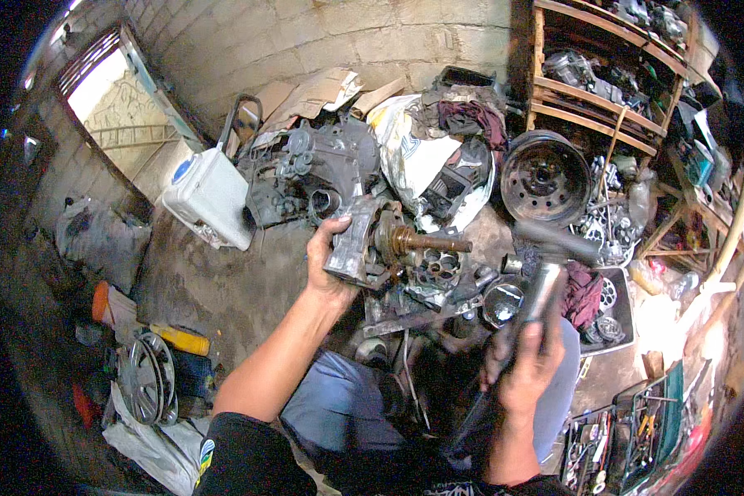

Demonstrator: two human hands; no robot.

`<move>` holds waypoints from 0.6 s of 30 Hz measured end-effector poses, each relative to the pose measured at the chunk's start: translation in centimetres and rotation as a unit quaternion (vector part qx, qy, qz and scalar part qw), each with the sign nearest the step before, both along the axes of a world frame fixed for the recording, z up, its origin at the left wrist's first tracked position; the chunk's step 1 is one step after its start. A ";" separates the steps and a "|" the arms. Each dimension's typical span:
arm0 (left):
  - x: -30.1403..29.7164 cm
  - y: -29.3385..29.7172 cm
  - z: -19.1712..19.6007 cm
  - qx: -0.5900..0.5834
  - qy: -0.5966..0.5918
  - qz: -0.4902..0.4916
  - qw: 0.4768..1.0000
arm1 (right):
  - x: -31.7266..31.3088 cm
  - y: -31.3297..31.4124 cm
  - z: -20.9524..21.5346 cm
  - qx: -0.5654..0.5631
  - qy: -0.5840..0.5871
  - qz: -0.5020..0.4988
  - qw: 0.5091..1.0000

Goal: The person sits on the floor and uses a hammer to repeatedly strike a metal engine block, attempting to dislodge internal components. They rotate the block to access different sides and occasionally pour liquid from a bottle into the cylinder openings. The person continues hammering until a cylindrical component is removed from the block.

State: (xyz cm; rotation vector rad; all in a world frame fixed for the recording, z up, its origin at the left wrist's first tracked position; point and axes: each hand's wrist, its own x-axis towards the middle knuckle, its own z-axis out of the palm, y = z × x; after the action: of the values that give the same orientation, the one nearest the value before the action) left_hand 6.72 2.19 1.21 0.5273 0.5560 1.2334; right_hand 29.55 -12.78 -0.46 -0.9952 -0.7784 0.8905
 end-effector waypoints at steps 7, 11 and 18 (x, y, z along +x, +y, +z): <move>0.5 0.4 0.1 0.024 -0.032 -0.024 0.999 | -1.2 0.9 -2.2 -0.041 -0.045 -0.014 0.998; -0.3 1.0 -0.2 0.014 0.008 0.014 1.000 | -0.6 0.7 -1.6 -0.073 0.004 0.018 0.997; 1.3 0.2 0.2 0.030 0.047 0.033 0.998 | -0.2 1.6 -2.9 -0.001 -0.139 0.025 0.990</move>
State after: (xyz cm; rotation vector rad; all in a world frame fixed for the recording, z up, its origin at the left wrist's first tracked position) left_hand 7.99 2.39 1.38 0.6250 0.6211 1.2965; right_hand 29.37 -11.23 -3.33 -1.1194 -1.0416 0.8034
